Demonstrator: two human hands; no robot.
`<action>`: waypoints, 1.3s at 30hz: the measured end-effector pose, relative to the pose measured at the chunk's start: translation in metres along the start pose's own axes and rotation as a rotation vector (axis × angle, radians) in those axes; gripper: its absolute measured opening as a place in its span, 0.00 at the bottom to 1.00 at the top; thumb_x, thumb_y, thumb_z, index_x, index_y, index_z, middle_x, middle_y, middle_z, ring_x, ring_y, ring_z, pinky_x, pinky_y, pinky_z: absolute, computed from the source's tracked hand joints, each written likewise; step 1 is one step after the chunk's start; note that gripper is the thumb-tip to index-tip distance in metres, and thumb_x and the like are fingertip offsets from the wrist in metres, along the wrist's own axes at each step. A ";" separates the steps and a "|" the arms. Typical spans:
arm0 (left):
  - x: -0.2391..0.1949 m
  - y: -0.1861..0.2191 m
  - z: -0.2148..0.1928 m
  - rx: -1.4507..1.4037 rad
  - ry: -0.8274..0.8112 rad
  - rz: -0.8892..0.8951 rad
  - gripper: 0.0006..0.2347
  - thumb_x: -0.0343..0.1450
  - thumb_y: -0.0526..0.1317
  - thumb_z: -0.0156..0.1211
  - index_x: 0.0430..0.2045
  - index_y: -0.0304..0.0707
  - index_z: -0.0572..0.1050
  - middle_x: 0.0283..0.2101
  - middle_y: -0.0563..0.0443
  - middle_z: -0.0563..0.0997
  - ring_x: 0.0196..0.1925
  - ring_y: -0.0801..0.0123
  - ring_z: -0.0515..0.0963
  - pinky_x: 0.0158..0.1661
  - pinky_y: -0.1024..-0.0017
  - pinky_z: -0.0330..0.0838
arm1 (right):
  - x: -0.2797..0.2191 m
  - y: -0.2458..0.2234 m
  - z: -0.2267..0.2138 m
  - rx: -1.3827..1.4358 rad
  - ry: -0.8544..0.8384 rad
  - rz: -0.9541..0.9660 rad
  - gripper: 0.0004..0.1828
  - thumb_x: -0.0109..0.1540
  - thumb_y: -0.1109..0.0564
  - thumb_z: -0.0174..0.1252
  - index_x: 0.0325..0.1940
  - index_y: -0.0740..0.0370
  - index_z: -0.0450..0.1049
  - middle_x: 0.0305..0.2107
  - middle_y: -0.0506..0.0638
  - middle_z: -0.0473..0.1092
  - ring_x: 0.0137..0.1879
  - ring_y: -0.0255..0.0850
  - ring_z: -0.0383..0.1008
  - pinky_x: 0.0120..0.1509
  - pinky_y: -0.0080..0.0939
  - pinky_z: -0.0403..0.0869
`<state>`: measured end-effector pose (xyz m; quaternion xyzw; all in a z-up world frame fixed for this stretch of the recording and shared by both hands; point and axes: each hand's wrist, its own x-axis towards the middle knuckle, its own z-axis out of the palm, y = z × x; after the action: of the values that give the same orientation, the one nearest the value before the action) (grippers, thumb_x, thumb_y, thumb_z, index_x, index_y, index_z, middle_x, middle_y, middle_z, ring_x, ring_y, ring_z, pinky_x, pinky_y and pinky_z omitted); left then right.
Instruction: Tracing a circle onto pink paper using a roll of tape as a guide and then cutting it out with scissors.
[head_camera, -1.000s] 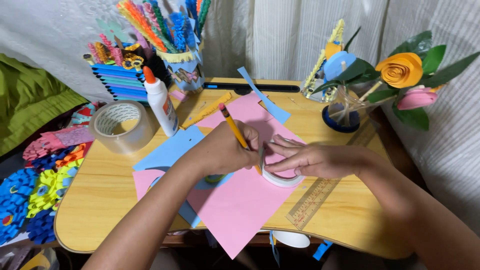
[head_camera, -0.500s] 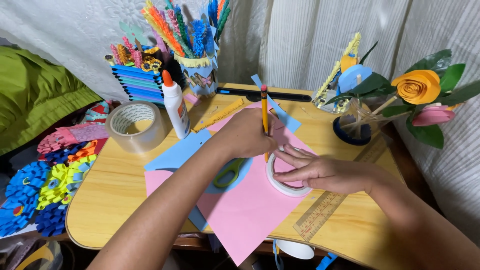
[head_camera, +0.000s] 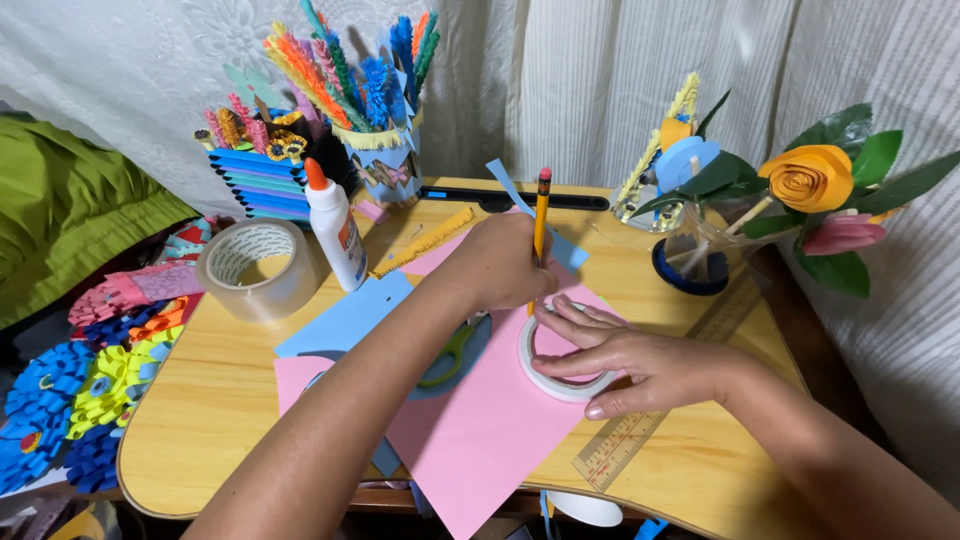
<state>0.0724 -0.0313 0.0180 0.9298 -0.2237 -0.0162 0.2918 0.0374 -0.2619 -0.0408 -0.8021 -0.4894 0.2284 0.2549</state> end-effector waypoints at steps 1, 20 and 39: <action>0.004 -0.002 0.003 0.000 -0.006 -0.009 0.07 0.58 0.40 0.64 0.23 0.39 0.84 0.24 0.42 0.80 0.34 0.50 0.84 0.39 0.61 0.78 | 0.000 0.000 0.001 0.003 0.006 -0.011 0.37 0.61 0.44 0.66 0.73 0.51 0.67 0.79 0.55 0.32 0.81 0.55 0.20 0.77 0.64 0.29; 0.023 0.009 0.008 0.048 -0.070 -0.044 0.08 0.59 0.40 0.63 0.25 0.36 0.83 0.26 0.41 0.81 0.38 0.43 0.85 0.43 0.56 0.79 | -0.002 -0.005 0.006 -0.104 0.054 -0.104 0.37 0.63 0.37 0.59 0.73 0.54 0.66 0.78 0.58 0.41 0.81 0.59 0.36 0.77 0.67 0.39; 0.057 0.091 0.047 0.378 -0.278 0.021 0.06 0.66 0.36 0.55 0.32 0.41 0.76 0.32 0.51 0.80 0.36 0.57 0.81 0.32 0.64 0.77 | -0.006 -0.020 0.007 -0.301 0.107 -0.183 0.44 0.63 0.23 0.44 0.64 0.62 0.64 0.59 0.62 0.63 0.66 0.56 0.60 0.70 0.57 0.55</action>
<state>0.0790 -0.1473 0.0350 0.9544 -0.2705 -0.0986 0.0792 0.0171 -0.2577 -0.0332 -0.7944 -0.5746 0.0856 0.1772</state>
